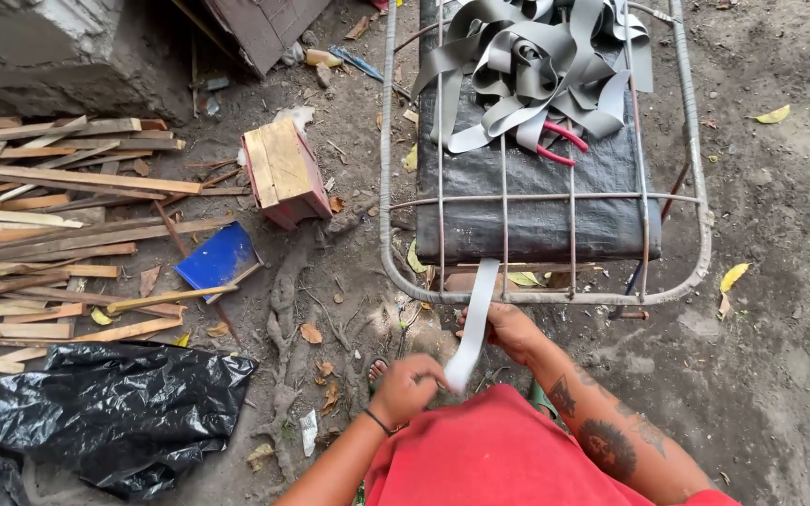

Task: Wrapping a metal furniture frame with rubber straps and securing them with tape.

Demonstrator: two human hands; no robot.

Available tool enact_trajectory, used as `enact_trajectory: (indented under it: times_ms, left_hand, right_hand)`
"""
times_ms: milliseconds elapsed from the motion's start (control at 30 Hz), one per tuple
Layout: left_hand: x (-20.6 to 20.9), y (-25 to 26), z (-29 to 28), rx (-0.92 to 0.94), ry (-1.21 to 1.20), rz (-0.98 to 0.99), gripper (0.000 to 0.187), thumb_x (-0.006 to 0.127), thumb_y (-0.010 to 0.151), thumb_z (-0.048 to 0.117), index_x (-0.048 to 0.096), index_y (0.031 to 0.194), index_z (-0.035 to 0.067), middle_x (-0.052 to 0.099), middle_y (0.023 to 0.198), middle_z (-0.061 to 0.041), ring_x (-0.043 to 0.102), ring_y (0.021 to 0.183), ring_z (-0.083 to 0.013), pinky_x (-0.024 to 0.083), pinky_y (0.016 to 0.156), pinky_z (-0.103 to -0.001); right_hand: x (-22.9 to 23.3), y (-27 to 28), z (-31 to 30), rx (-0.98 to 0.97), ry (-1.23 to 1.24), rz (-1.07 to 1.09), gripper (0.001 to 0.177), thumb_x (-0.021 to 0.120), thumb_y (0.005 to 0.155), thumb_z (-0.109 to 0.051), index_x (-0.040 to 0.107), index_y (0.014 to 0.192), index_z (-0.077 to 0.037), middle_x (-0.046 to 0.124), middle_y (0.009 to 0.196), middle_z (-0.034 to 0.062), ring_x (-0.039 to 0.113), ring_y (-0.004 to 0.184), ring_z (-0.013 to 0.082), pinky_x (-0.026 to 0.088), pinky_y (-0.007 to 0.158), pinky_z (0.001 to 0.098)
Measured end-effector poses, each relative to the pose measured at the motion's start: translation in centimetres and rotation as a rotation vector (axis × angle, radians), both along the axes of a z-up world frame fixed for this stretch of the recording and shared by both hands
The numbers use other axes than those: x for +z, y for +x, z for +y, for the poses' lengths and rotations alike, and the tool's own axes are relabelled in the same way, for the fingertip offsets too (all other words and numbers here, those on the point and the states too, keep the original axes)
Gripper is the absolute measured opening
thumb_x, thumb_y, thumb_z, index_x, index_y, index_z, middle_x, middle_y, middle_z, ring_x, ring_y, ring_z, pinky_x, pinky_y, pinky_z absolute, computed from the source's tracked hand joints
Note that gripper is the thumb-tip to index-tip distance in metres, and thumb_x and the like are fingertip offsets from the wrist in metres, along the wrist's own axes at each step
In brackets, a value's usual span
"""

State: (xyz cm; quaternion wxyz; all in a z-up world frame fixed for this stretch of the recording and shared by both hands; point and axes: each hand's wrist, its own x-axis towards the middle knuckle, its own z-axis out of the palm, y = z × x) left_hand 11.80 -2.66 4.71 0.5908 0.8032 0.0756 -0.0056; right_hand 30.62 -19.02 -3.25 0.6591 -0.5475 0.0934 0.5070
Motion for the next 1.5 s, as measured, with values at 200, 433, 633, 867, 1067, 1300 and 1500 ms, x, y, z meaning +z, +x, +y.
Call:
enact_trajectory:
  times_ms: [200, 433, 633, 867, 1067, 1300, 1500]
  left_hand:
    - [-3.3, 12.5, -0.3, 0.028, 0.228, -0.115, 0.024, 0.055, 0.093, 0.017, 0.074, 0.108, 0.02, 0.07, 0.117, -0.003, 0.065, 0.122, -0.0257, 0.049, 0.111, -0.042]
    - [-8.3, 17.7, -2.2, -0.119, 0.642, -0.063, 0.032, 0.045, 0.099, 0.025, 0.06, 0.125, 0.015, 0.067, 0.108, -0.015, 0.071, 0.1, -0.0389, 0.058, 0.09, -0.052]
    - [-9.7, 20.8, -1.4, -0.221, 0.625, 0.236, 0.04, 0.041, 0.102, 0.029, 0.065, 0.123, 0.007, 0.074, 0.102, -0.015, 0.074, 0.095, -0.0342, 0.06, 0.085, -0.046]
    - [-8.2, 19.8, -1.7, -0.204, 0.516, 0.333, 0.04, 0.053, 0.099, 0.035, 0.066, 0.131, 0.016, 0.074, 0.115, -0.016, 0.07, 0.112, -0.037, 0.055, 0.097, -0.051]
    - [0.9, 13.6, -4.5, -0.019, 0.343, -0.146, 0.023, 0.062, 0.098, 0.03, 0.072, 0.113, 0.014, 0.074, 0.094, -0.013, 0.07, 0.1, -0.0347, 0.051, 0.094, -0.047]
    - [-5.9, 18.3, -3.8, 0.048, 0.537, 0.304, 0.035, 0.047, 0.1, 0.026, 0.063, 0.127, 0.013, 0.058, 0.121, -0.019, 0.067, 0.108, -0.0462, 0.057, 0.094, -0.054]
    - [-6.3, 22.7, -2.1, -0.314, 0.505, 0.653, 0.039, 0.043, 0.103, 0.042, 0.052, 0.132, 0.017, 0.072, 0.116, -0.017, 0.067, 0.117, -0.0391, 0.053, 0.099, -0.055]
  right_hand:
    - [-11.4, 1.0, -0.9, 0.084, -0.177, -0.283, 0.022, 0.066, 0.098, -0.023, 0.08, 0.106, -0.008, 0.078, 0.078, 0.0087, 0.074, 0.061, 0.0206, 0.061, 0.056, 0.035]
    - [-10.8, -1.8, -5.1, 0.131, -0.558, -0.26, 0.042, 0.068, 0.089, -0.044, 0.08, 0.114, -0.013, 0.078, 0.1, 0.0144, 0.071, 0.097, 0.0327, 0.058, 0.081, 0.0427]
    - [-20.1, -4.7, -7.0, 0.034, -0.262, -0.574, 0.038, 0.094, 0.067, -0.013, 0.085, 0.103, -0.009, 0.082, 0.096, 0.0115, 0.075, 0.097, 0.0237, 0.056, 0.091, 0.0409]
    - [-13.2, 2.9, -5.4, 1.038, -0.833, -1.485, 0.023, 0.056, 0.089, -0.02, 0.078, 0.091, -0.015, 0.074, 0.075, 0.0076, 0.077, 0.082, 0.0289, 0.063, 0.07, 0.0478]
    - [-8.4, 4.5, -2.0, 0.802, -0.814, -1.301, 0.022, 0.057, 0.089, -0.026, 0.075, 0.093, -0.016, 0.075, 0.084, 0.0093, 0.075, 0.093, 0.0303, 0.06, 0.079, 0.048]
    - [-5.0, 4.8, 0.9, 0.548, -0.72, -1.128, 0.023, 0.058, 0.089, -0.033, 0.073, 0.095, -0.016, 0.076, 0.094, 0.0114, 0.072, 0.106, 0.0319, 0.057, 0.091, 0.0482]
    - [-8.8, 4.1, 1.0, 0.442, -0.73, -1.184, 0.021, 0.06, 0.089, -0.034, 0.073, 0.095, -0.018, 0.075, 0.097, 0.0096, 0.072, 0.104, 0.0316, 0.058, 0.089, 0.0443]
